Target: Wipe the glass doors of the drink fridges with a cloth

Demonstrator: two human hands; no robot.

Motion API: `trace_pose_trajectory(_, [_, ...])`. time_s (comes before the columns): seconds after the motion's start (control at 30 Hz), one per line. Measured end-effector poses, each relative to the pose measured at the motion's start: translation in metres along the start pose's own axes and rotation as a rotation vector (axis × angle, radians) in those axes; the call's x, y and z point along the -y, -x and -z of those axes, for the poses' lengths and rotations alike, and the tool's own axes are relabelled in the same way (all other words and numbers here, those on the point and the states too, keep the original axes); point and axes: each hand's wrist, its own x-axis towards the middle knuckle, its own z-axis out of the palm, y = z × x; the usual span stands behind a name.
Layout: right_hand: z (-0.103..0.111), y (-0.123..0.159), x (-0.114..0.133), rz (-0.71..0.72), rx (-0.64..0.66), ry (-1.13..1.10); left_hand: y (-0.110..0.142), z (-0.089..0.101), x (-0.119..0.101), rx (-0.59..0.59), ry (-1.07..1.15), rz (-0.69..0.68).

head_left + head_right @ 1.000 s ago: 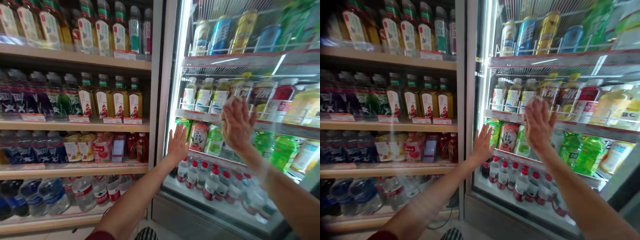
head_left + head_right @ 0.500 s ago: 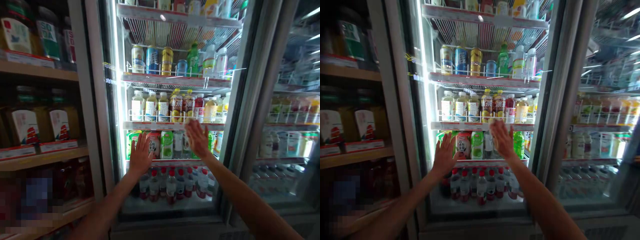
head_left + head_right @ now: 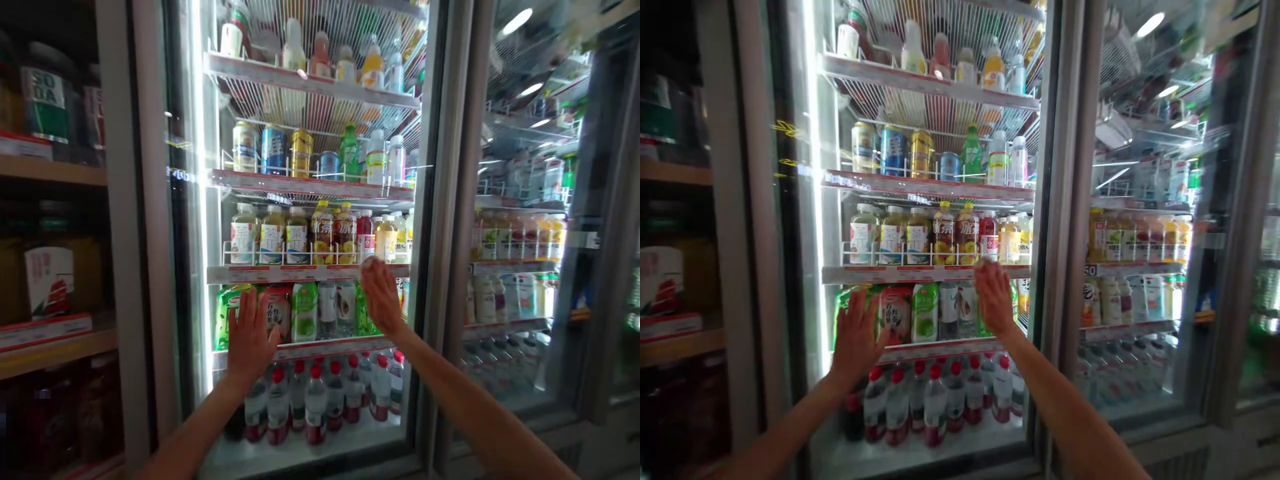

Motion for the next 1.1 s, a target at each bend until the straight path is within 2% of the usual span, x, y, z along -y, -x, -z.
trace_pose_trajectory(0.03, [0.000, -0.002, 0.001, 0.087, 0.075, -0.017, -0.004, 0.001, 0.001, -0.005, -0.001, -0.017])
trace_pose_trajectory(0.07, [0.001, -0.006, 0.000, 0.095, 0.072, -0.021, -0.010, 0.001, 0.002, -0.013, 0.000, -0.031])
trace_pose_trajectory(0.1, [0.001, -0.012, -0.002, 0.025, -0.012, -0.015, -0.017, 0.001, 0.003, -0.027, 0.003, -0.042])
trace_pose_trajectory(0.17, [-0.001, -0.025, -0.005, -0.223, -0.297, 0.001, -0.030, 0.002, 0.005, -0.051, 0.016, -0.041])
trace_pose_trajectory(0.2, [-0.002, -0.031, -0.004, -0.306, -0.398, -0.002, -0.036, 0.001, 0.006, -0.061, 0.020, -0.029])
trace_pose_trajectory(0.23, [-0.004, -0.036, -0.002, -0.319, -0.424, -0.013, -0.040, 0.001, 0.007, -0.069, 0.024, -0.022])
trace_pose_trajectory(0.27, [-0.005, -0.038, 0.001, -0.259, -0.366, -0.028, -0.043, 0.000, 0.008, -0.074, 0.026, -0.020])
trace_pose_trajectory(0.37, [-0.006, -0.041, 0.007, 0.069, -0.019, -0.044, -0.043, -0.001, 0.011, -0.071, 0.015, -0.043])
trace_pose_trajectory(0.4, [-0.005, -0.043, 0.006, 0.098, 0.013, -0.031, -0.042, 0.000, 0.013, -0.062, 0.011, -0.059])
trace_pose_trajectory(0.43, [-0.005, -0.046, 0.004, 0.054, -0.031, -0.010, -0.041, 0.000, 0.014, -0.052, 0.009, -0.073])
trace_pose_trajectory(0.53, [-0.007, -0.058, 0.007, -0.236, -0.317, 0.027, -0.039, 0.001, 0.016, -0.044, 0.017, -0.081])
trace_pose_trajectory(0.57, [-0.009, -0.060, 0.014, -0.262, -0.346, 0.016, -0.038, 0.001, 0.016, -0.052, 0.020, -0.079])
trace_pose_trajectory(0.6, [-0.010, -0.061, 0.023, -0.221, -0.314, -0.006, -0.039, 0.001, 0.016, -0.058, 0.018, -0.076])
trace_pose_trajectory(0.7, [-0.011, -0.057, 0.051, 0.181, -0.004, -0.075, -0.039, 0.001, 0.018, -0.061, 0.000, -0.084])
trace_pose_trajectory(0.73, [-0.011, -0.056, 0.055, 0.276, 0.071, -0.078, -0.038, 0.001, 0.019, -0.056, -0.004, -0.091])
trace_pose_trajectory(0.77, [-0.011, -0.057, 0.056, 0.295, 0.101, -0.069, -0.038, 0.001, 0.021, -0.050, -0.006, -0.097])
trace_pose_trajectory(0.8, [-0.011, -0.059, 0.055, 0.226, 0.070, -0.049, -0.037, 0.002, 0.022, -0.042, -0.004, -0.105])
trace_pose_trajectory(0.87, [-0.013, -0.066, 0.053, -0.072, -0.099, -0.003, -0.037, 0.005, 0.020, -0.043, 0.011, -0.111])
trace_pose_trajectory(0.9, [-0.015, -0.068, 0.055, -0.172, -0.149, 0.001, -0.037, 0.007, 0.017, -0.055, 0.027, -0.104])
trace_pose_trajectory(0.93, [-0.018, -0.070, 0.061, -0.192, -0.148, -0.013, -0.039, 0.009, 0.011, -0.075, 0.052, -0.095])
trace_pose_trajectory(1.03, [-0.023, -0.067, 0.093, 0.027, 0.056, -0.115, -0.051, 0.014, -0.017, -0.125, 0.228, -0.121])
trace_pose_trajectory(1.1, [-0.021, -0.060, 0.110, 0.115, 0.149, -0.185, -0.063, 0.013, -0.040, -0.105, 0.398, -0.188])
